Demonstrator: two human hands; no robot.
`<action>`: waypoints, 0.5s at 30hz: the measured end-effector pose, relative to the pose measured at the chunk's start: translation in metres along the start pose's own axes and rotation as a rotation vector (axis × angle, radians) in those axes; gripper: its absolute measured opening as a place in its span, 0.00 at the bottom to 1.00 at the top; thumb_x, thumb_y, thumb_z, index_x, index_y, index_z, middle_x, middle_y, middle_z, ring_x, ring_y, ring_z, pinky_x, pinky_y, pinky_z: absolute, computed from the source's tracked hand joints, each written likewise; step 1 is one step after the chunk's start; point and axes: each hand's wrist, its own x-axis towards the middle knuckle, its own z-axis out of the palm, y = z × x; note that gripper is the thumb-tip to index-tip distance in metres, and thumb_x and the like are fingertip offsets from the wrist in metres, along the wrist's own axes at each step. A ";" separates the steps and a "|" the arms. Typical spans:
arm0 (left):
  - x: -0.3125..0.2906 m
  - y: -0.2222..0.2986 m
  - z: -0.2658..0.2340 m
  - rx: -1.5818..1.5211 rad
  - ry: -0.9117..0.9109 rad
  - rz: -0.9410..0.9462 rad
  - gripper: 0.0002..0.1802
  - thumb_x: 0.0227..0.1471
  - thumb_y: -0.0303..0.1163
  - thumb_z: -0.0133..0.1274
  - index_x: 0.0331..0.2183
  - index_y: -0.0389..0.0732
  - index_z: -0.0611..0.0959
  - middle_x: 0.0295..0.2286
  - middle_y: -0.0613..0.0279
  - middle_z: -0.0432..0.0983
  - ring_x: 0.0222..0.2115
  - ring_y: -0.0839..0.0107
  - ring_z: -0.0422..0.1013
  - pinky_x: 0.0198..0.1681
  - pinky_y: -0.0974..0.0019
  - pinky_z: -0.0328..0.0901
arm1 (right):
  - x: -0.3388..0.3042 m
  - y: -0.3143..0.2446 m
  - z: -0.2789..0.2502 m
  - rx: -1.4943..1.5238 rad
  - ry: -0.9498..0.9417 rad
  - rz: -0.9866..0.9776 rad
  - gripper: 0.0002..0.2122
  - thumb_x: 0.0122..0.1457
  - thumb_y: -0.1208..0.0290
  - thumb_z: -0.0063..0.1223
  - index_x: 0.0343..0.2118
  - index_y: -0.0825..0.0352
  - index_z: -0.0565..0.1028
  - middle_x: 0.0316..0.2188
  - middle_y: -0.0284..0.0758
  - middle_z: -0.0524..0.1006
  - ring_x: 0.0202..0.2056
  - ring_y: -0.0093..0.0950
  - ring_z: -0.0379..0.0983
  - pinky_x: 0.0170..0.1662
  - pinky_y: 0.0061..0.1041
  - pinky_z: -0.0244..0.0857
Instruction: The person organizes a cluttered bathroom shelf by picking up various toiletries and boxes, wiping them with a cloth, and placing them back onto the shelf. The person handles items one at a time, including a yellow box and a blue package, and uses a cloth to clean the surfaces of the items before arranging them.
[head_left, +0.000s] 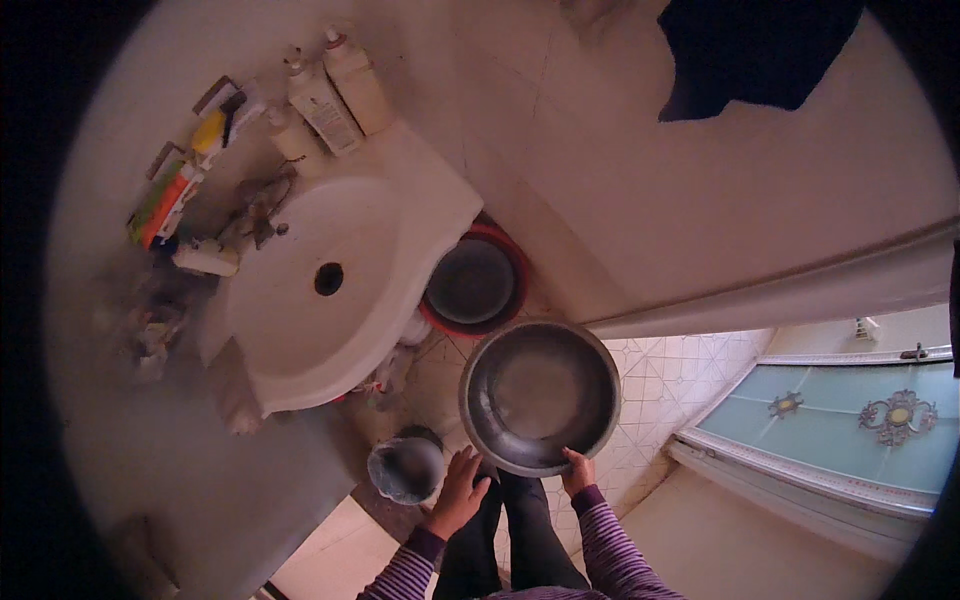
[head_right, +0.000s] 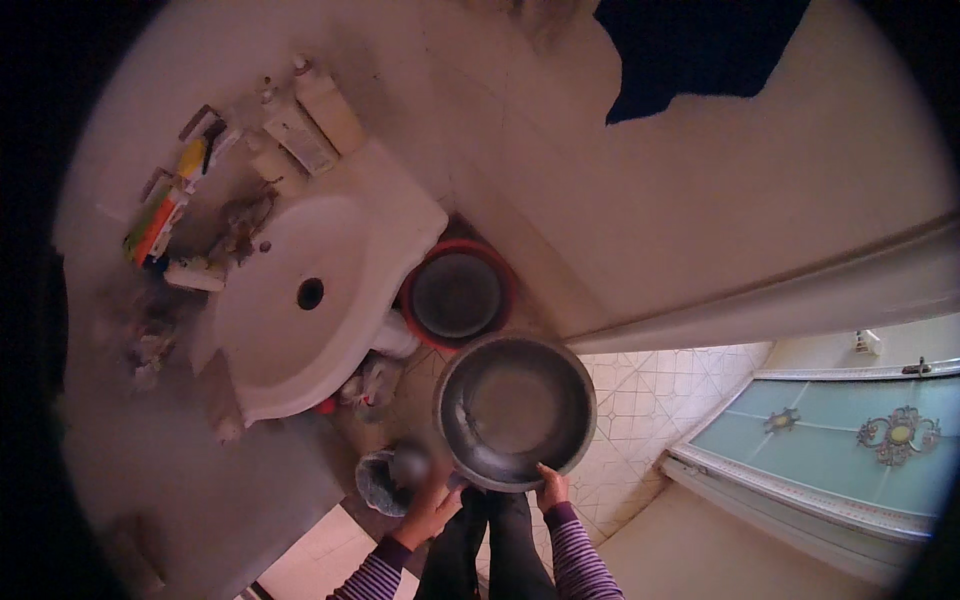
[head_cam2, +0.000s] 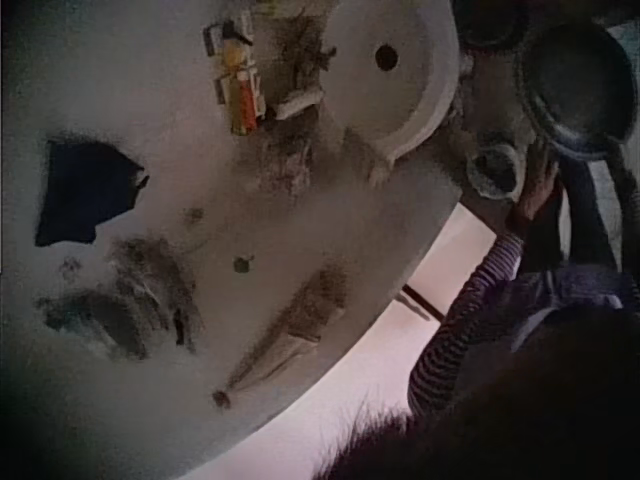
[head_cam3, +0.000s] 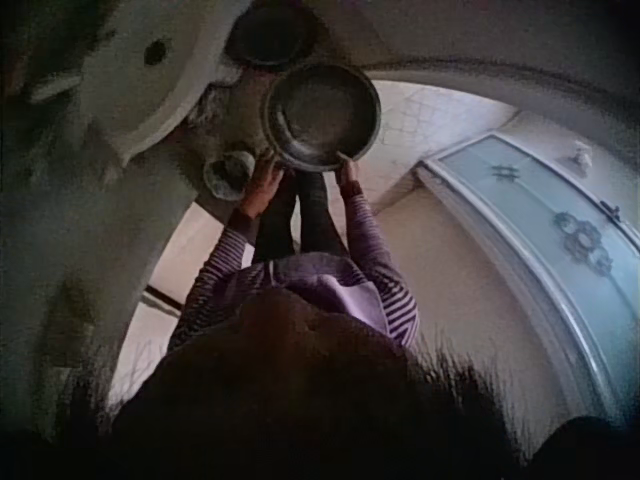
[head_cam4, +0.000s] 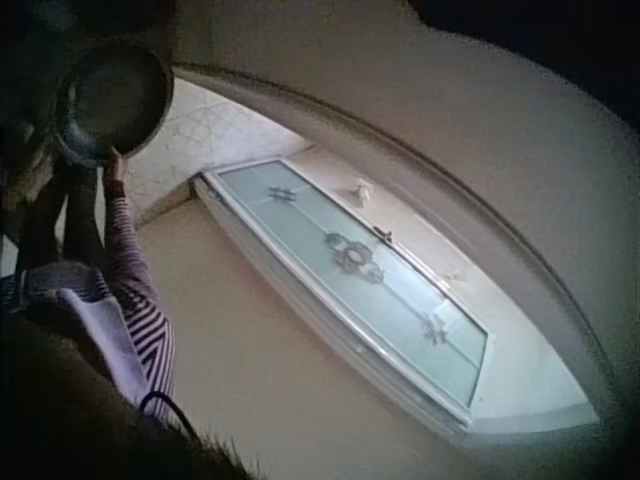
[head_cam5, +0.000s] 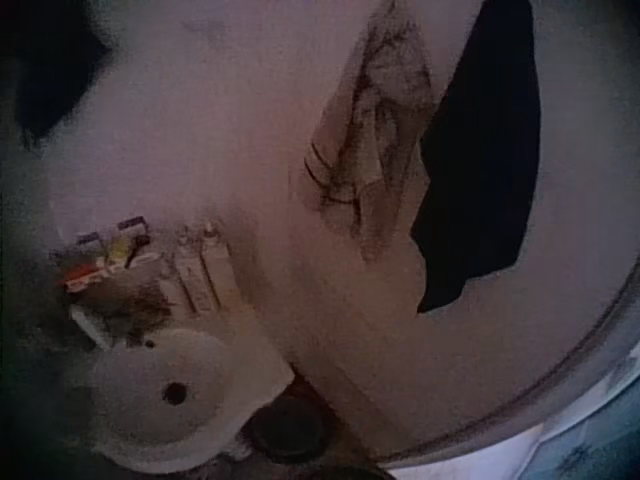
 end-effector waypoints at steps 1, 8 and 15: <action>-0.004 -0.009 0.007 -0.015 0.010 -0.029 0.27 0.55 0.34 0.49 0.54 0.36 0.65 0.57 0.44 0.55 0.58 0.45 0.52 0.61 0.51 0.48 | 0.018 0.003 0.018 0.474 0.061 0.321 0.07 0.50 0.80 0.53 0.34 0.69 0.76 0.33 0.34 0.77 0.33 0.29 0.73 0.36 0.28 0.69; -0.036 -0.085 0.032 -0.061 0.005 -0.249 0.25 0.54 0.29 0.50 0.53 0.35 0.66 0.54 0.42 0.59 0.56 0.47 0.55 0.59 0.56 0.52 | 0.143 0.129 0.104 -0.159 0.006 -0.166 0.19 0.43 0.74 0.56 0.42 0.66 0.74 0.33 0.41 0.78 0.36 0.40 0.73 0.37 0.36 0.67; -0.114 -0.197 0.068 0.069 0.074 -0.433 0.19 0.58 0.34 0.45 0.48 0.35 0.72 0.42 0.48 0.69 0.44 0.57 0.66 0.48 0.56 0.61 | 0.273 0.142 0.231 -0.687 -0.156 -0.550 0.23 0.40 0.77 0.55 0.45 0.63 0.73 0.34 0.45 0.76 0.39 0.48 0.70 0.43 0.41 0.62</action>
